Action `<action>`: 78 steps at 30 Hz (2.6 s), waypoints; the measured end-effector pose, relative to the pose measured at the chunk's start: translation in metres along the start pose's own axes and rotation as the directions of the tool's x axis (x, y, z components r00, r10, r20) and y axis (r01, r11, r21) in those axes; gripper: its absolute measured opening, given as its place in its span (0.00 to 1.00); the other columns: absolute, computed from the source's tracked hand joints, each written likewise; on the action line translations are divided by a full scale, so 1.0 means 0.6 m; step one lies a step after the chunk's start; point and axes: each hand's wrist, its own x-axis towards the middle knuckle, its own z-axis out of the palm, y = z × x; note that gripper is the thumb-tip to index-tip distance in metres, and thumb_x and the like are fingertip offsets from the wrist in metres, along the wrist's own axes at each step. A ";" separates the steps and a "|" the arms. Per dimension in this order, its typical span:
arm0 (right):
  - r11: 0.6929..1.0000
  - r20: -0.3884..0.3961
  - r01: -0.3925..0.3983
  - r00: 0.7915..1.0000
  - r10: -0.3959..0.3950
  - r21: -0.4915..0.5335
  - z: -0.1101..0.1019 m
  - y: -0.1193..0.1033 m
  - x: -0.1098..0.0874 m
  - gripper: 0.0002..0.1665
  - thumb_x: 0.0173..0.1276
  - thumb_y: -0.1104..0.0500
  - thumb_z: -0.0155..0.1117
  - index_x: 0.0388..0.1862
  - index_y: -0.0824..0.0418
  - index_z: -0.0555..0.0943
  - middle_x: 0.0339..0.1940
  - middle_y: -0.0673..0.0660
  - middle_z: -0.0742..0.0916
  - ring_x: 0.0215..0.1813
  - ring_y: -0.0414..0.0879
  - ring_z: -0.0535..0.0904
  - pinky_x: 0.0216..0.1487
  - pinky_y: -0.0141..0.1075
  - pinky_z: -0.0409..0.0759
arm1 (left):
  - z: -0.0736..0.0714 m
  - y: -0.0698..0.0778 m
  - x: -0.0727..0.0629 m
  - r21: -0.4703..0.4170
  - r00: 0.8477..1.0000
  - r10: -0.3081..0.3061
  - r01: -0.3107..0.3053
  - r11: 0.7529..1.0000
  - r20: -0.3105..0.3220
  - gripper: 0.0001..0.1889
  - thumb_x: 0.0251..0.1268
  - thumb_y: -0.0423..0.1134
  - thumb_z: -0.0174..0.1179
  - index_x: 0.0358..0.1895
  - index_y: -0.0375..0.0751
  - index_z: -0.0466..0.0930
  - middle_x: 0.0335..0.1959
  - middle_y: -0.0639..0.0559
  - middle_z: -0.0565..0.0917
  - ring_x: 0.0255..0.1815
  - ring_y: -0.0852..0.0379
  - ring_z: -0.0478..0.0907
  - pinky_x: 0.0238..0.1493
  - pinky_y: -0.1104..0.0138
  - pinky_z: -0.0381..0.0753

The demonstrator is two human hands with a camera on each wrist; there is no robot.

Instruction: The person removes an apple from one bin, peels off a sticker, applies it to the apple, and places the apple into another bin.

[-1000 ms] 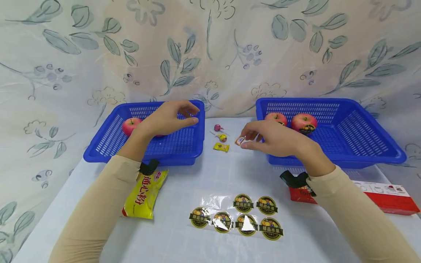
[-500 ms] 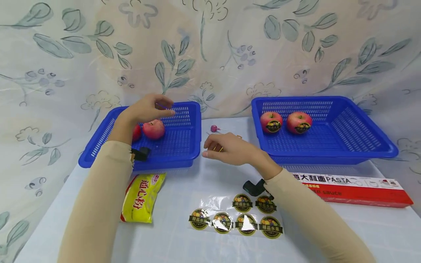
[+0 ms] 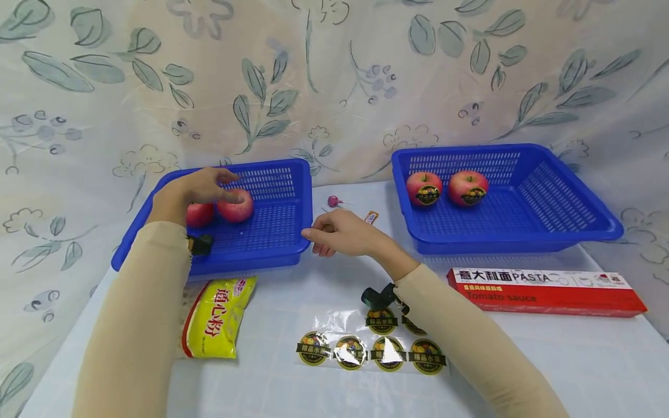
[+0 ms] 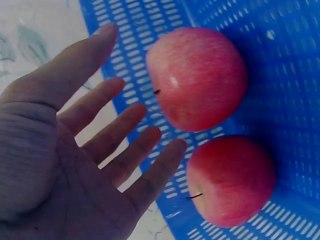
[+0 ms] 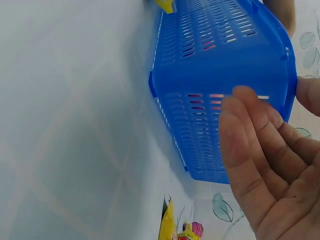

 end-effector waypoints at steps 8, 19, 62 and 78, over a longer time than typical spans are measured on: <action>0.950 0.140 -0.126 0.986 0.089 0.286 0.011 0.003 -0.001 0.21 0.85 0.50 0.49 0.41 0.67 0.78 0.38 0.61 0.87 0.36 0.52 0.84 0.42 0.43 0.88 | 0.010 -0.001 0.012 0.010 0.991 -0.101 0.101 0.995 0.082 0.45 0.68 0.55 0.66 0.81 0.44 0.54 0.77 0.27 0.56 0.75 0.21 0.52 0.69 0.26 0.56; 0.964 0.109 -0.107 0.991 0.083 0.242 0.013 -0.002 -0.003 0.20 0.86 0.51 0.46 0.40 0.65 0.76 0.40 0.60 0.87 0.39 0.52 0.85 0.41 0.42 0.88 | 0.019 0.035 0.014 0.124 0.981 -0.192 0.187 0.974 0.029 0.43 0.66 0.50 0.69 0.78 0.38 0.56 0.69 0.26 0.65 0.66 0.26 0.66 0.65 0.29 0.66; 0.977 -0.190 0.100 0.972 -0.137 -0.190 -0.036 -0.012 -0.158 0.31 0.75 0.47 0.66 0.71 0.56 0.70 0.63 0.52 0.83 0.60 0.47 0.83 0.60 0.44 0.83 | 0.163 0.226 -0.145 0.044 0.768 0.635 -0.634 0.772 -0.089 0.42 0.61 0.46 0.75 0.77 0.48 0.63 0.65 0.49 0.73 0.64 0.54 0.73 0.61 0.58 0.82; 0.989 -0.118 0.080 0.989 -0.094 -0.121 -0.047 0.026 -0.184 0.36 0.79 0.56 0.61 0.79 0.62 0.60 0.72 0.59 0.76 0.63 0.52 0.82 0.59 0.41 0.83 | 0.239 0.231 -0.127 -0.048 0.700 0.666 -0.698 0.715 -0.259 0.38 0.62 0.36 0.74 0.74 0.34 0.66 0.68 0.43 0.76 0.68 0.49 0.76 0.63 0.61 0.81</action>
